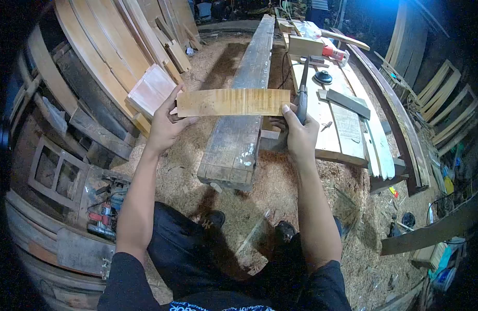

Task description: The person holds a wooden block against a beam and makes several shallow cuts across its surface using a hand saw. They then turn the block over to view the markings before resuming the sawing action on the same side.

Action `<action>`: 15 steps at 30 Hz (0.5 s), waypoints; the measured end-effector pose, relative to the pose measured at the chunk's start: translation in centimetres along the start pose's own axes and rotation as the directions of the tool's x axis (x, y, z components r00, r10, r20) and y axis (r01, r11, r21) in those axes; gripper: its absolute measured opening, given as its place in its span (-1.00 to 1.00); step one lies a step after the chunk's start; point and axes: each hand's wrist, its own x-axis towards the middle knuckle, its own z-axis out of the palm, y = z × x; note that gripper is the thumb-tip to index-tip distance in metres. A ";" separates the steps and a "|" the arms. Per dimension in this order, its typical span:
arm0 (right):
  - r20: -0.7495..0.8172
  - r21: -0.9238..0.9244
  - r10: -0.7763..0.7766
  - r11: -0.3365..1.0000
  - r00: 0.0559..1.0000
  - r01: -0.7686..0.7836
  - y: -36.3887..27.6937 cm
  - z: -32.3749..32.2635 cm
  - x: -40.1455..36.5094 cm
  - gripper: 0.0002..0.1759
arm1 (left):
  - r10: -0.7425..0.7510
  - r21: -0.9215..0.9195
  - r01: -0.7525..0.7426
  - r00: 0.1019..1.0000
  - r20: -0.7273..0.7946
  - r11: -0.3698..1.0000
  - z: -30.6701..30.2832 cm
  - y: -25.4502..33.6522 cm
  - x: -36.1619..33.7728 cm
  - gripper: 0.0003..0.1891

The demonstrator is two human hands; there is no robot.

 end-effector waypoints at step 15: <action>-0.003 -0.277 0.032 0.960 0.999 -0.031 0.9 0.4 -3.3 -0.69 | -0.213 0.032 0.212 0.975 0.062 0.977 -1.4 -0.4 -3.6 -0.27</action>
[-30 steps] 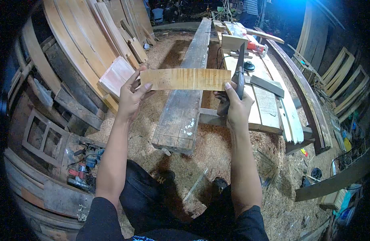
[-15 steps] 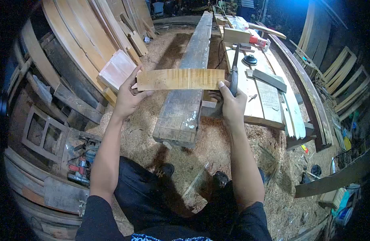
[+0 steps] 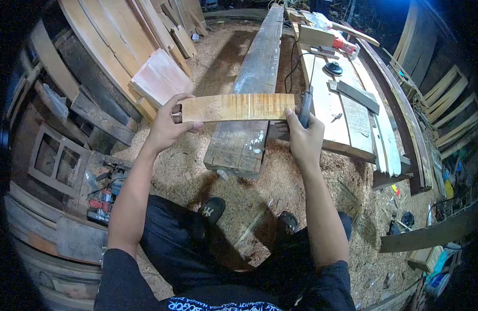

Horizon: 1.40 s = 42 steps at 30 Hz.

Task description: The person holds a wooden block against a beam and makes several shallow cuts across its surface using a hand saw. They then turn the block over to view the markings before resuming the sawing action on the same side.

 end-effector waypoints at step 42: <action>0.051 -0.074 0.240 0.969 0.969 -0.236 -4.5 -5.2 -13.8 -0.40 | 0.139 0.760 -0.215 0.977 0.164 0.614 5.2 0.6 -3.2 -0.29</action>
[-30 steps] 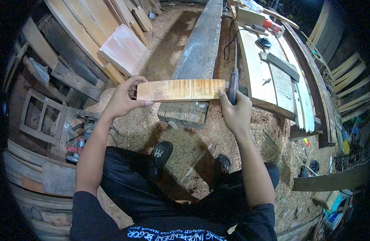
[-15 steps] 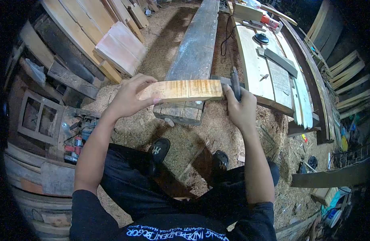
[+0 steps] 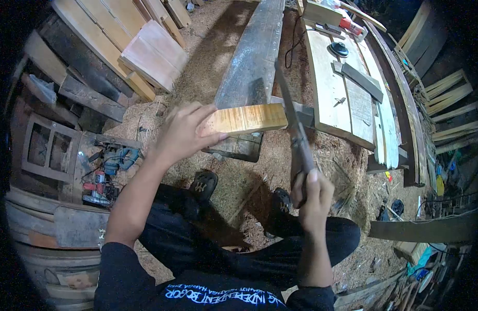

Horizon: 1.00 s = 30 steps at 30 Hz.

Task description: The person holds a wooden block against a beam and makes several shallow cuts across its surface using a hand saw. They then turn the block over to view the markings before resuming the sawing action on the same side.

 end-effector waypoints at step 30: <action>0.143 0.090 0.069 0.993 0.987 -0.082 -0.6 4.3 -6.8 -0.34 | -0.050 0.061 0.045 0.996 0.073 0.997 0.2 0.8 0.0 -0.33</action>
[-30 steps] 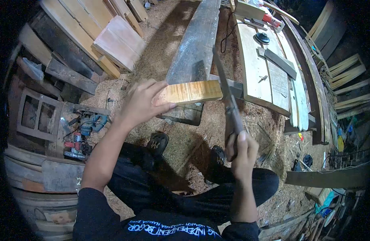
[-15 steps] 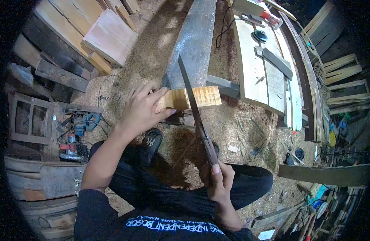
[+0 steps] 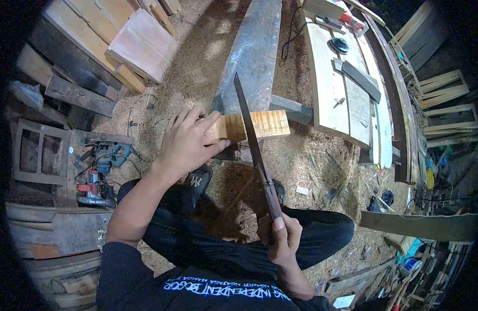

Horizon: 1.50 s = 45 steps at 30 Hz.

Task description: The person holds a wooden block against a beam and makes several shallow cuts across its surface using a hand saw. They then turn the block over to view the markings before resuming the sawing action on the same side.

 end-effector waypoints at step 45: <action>-0.059 -0.017 0.099 0.995 0.993 -0.100 -0.1 -0.3 3.3 -0.37 | 0.098 -0.006 -0.099 0.993 -0.064 0.995 1.5 0.1 3.3 -0.41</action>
